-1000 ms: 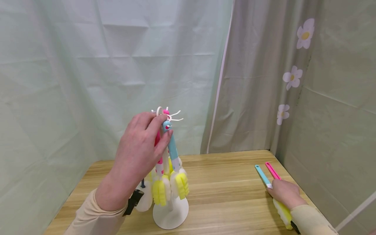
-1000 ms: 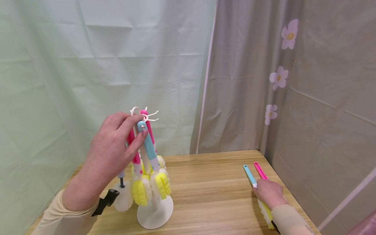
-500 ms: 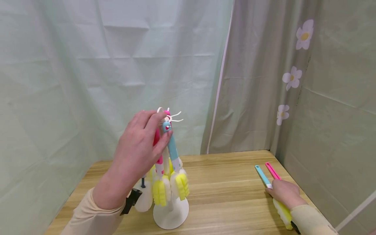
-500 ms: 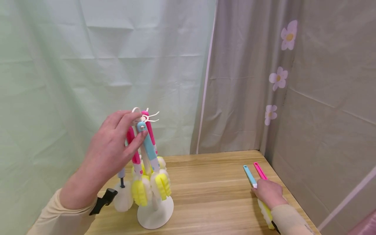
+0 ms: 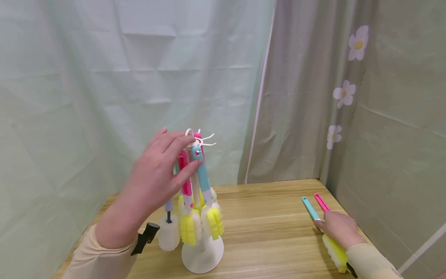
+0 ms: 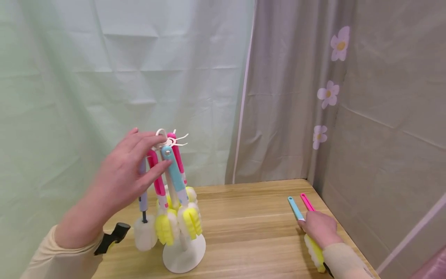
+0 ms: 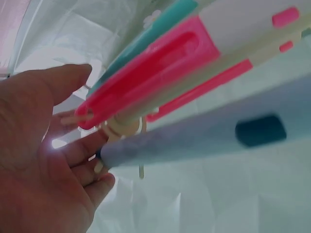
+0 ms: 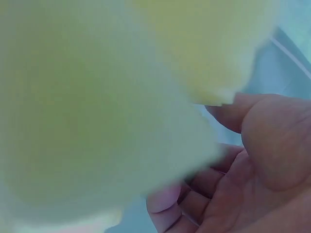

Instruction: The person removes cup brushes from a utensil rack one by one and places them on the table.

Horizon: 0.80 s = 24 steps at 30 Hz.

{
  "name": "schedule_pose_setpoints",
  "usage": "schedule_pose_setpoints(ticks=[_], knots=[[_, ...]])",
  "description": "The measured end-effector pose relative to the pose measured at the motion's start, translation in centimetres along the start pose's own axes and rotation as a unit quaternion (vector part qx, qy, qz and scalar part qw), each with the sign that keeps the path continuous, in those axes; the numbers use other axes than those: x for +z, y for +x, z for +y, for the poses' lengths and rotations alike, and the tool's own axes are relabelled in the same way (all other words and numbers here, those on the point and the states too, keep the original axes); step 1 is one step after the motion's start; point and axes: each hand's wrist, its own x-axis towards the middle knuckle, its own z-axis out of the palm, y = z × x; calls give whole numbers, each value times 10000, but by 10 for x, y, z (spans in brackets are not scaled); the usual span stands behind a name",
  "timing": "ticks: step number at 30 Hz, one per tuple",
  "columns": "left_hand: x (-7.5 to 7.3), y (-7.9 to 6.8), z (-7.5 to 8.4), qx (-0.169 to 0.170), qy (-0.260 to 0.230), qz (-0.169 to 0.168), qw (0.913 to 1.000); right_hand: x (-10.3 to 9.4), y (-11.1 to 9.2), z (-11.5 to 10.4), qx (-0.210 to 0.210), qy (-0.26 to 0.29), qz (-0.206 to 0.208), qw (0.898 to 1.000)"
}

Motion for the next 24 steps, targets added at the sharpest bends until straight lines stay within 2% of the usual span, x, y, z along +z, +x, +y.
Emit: schedule_pose_setpoints(ticks=[7, 24], knots=[[-6, -2, -6, 188, -7, -170, 9997, -4, -2, -4, -107, -95, 175, 9997], [-4, 1, -6, 174, 122, -478, 9986, -21, -4, -36, -522, 20, 749, 9958]])
